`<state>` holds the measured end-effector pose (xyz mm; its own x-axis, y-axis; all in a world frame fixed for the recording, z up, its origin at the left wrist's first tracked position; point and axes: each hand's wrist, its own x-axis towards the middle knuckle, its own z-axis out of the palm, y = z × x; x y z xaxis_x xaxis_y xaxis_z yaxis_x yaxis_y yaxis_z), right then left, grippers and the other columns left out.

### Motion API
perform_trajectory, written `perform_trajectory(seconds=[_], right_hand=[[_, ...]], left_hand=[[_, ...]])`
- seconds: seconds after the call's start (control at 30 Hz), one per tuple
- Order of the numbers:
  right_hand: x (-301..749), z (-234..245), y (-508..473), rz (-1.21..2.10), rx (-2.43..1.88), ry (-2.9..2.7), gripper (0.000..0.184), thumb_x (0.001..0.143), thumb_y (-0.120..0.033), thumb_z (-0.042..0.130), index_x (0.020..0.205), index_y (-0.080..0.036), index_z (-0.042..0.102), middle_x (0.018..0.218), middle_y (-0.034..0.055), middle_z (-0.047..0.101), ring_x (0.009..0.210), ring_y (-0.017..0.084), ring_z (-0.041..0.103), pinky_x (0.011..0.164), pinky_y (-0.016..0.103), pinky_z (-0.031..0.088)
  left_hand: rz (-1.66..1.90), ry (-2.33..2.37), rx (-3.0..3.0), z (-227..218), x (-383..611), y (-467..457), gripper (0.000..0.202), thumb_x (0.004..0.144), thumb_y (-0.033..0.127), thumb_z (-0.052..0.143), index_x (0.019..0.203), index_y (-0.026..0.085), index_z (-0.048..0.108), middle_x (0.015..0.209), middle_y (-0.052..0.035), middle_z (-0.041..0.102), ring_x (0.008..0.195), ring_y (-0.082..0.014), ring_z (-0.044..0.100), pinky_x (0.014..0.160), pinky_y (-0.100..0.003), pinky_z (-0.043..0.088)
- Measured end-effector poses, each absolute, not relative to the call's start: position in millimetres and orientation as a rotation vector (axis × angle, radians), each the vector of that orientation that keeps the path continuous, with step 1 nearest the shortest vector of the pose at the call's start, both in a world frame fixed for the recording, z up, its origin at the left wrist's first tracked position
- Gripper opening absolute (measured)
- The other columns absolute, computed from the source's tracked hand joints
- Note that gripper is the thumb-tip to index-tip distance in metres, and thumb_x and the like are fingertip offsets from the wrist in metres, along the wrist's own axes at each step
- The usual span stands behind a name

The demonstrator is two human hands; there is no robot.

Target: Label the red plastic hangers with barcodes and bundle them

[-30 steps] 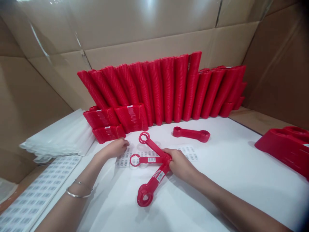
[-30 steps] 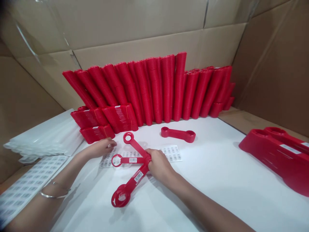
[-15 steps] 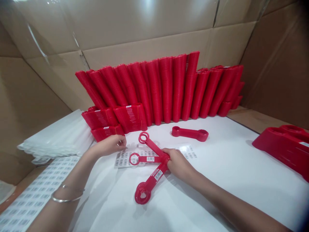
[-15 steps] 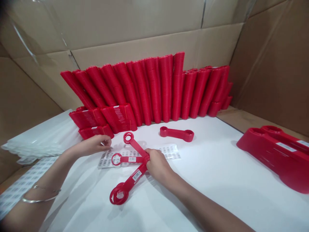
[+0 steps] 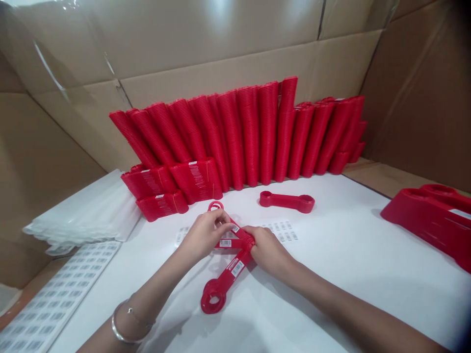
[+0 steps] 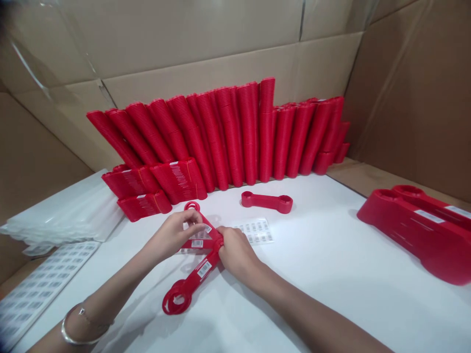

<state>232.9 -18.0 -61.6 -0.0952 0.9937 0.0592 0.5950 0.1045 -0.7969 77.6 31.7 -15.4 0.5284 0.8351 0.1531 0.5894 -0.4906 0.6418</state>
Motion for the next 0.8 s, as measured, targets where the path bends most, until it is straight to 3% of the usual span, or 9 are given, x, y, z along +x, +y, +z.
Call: perform_trajectory(seconds=[0.6,0.8], right_hand=[[230,-56,-22,0.821,-1.563,-1.778,0.023,0.060,-0.002,0.035,0.065,-0.018,0.051,0.064,0.0008,0.060,0.057,0.012,0.050,0.049,0.020,0.031],[228,-57,-24,0.784,-1.560,-1.794,0.023,0.059,-0.001,0.035,0.064,-0.018,0.050,0.063,0.0011,0.061,0.056,0.012,0.050,0.049,0.020,0.030]], left_hand=[[0.593,1.306,2.659,-26,83,27,0.013,0.082,0.026,0.046,0.074,0.018,0.052,0.074,-0.0009,0.058,0.072,-0.0171,0.051,0.068,-0.030,0.038],[0.545,1.474,3.062,-28,82,29,0.024,0.084,0.037,0.043,0.087,0.015,0.050,0.085,-0.0074,0.054,0.078,-0.0225,0.048,0.066,-0.034,0.039]])
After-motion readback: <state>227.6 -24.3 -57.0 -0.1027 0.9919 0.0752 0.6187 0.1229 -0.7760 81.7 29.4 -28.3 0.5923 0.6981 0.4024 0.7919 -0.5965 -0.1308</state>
